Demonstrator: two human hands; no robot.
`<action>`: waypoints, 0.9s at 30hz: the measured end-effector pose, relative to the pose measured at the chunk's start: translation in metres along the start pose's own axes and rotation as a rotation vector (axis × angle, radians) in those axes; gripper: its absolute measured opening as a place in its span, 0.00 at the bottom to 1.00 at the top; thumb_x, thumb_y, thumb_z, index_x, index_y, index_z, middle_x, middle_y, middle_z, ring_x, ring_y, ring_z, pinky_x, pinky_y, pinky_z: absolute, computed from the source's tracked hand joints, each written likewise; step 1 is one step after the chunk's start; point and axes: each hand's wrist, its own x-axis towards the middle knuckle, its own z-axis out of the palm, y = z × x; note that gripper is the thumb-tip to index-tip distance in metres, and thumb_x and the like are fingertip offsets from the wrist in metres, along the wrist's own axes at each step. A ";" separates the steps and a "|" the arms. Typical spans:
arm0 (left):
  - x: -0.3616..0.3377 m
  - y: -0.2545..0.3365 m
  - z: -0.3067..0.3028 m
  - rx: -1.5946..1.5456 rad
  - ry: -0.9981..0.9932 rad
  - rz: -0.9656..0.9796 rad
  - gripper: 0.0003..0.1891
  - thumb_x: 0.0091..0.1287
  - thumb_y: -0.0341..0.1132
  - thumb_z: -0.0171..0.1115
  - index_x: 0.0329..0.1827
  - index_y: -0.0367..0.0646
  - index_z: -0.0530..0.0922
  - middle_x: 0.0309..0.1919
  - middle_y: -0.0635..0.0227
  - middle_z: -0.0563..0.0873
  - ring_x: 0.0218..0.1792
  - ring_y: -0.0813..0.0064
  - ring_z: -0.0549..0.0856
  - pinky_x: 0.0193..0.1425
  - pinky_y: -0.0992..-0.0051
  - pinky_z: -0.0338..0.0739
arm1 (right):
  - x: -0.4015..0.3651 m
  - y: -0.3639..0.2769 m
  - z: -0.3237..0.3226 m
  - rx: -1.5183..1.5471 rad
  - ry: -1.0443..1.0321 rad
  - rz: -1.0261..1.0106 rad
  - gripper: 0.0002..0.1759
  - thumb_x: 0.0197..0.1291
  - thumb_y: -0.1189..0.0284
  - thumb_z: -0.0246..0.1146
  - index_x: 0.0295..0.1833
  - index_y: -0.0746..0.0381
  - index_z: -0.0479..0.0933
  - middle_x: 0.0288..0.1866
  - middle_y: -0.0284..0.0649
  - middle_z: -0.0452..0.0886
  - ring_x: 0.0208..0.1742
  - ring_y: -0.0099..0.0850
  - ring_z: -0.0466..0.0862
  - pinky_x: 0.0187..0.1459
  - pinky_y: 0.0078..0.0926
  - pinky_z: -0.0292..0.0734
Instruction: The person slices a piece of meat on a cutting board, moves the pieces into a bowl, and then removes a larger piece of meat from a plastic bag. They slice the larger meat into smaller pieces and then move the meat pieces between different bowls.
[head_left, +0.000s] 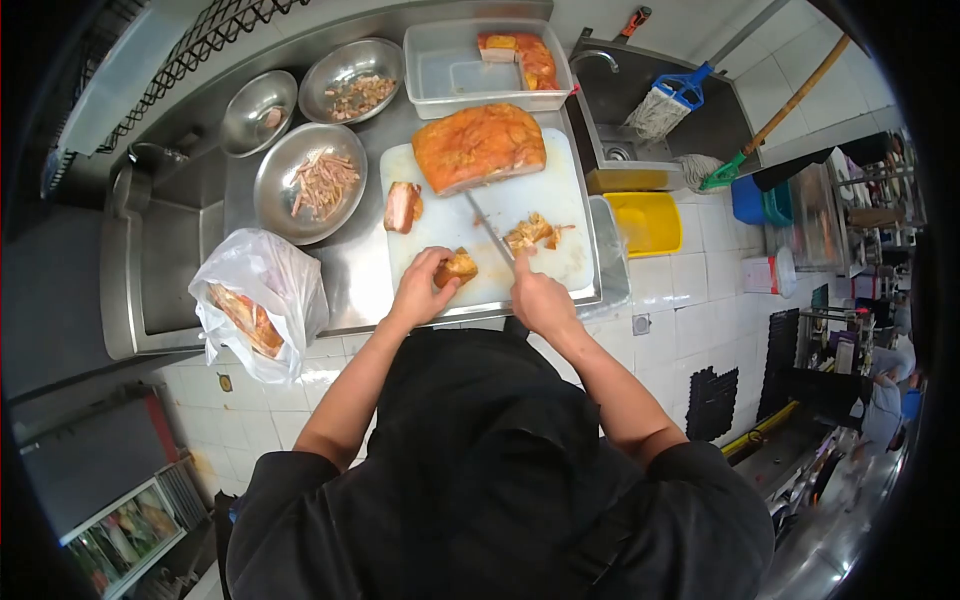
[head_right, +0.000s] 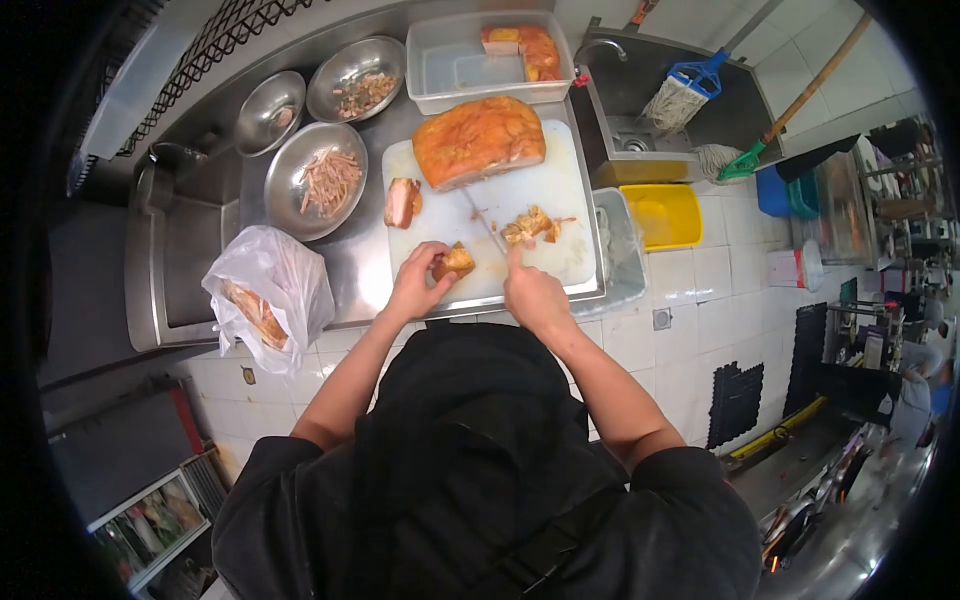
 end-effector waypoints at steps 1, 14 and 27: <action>0.001 -0.001 0.001 0.053 0.014 0.049 0.20 0.60 0.29 0.71 0.54 0.38 0.77 0.48 0.57 0.83 0.46 0.60 0.85 0.51 0.66 0.82 | -0.005 -0.006 -0.005 0.010 -0.055 -0.056 0.14 0.65 0.74 0.54 0.54 0.67 0.66 0.29 0.58 0.85 0.32 0.60 0.86 0.38 0.60 0.80; 0.001 -0.005 0.007 0.123 0.050 0.104 0.19 0.60 0.31 0.71 0.53 0.39 0.77 0.49 0.55 0.83 0.50 0.52 0.84 0.54 0.62 0.81 | -0.019 -0.035 -0.007 0.018 -0.271 -0.111 0.11 0.64 0.78 0.52 0.51 0.69 0.65 0.32 0.63 0.85 0.38 0.62 0.87 0.41 0.59 0.80; -0.002 -0.010 0.012 0.116 0.083 0.080 0.21 0.58 0.30 0.73 0.53 0.39 0.78 0.50 0.53 0.84 0.51 0.50 0.84 0.55 0.59 0.81 | 0.001 -0.020 0.040 0.068 -0.202 -0.145 0.14 0.64 0.78 0.52 0.54 0.70 0.65 0.34 0.64 0.84 0.39 0.62 0.86 0.42 0.59 0.80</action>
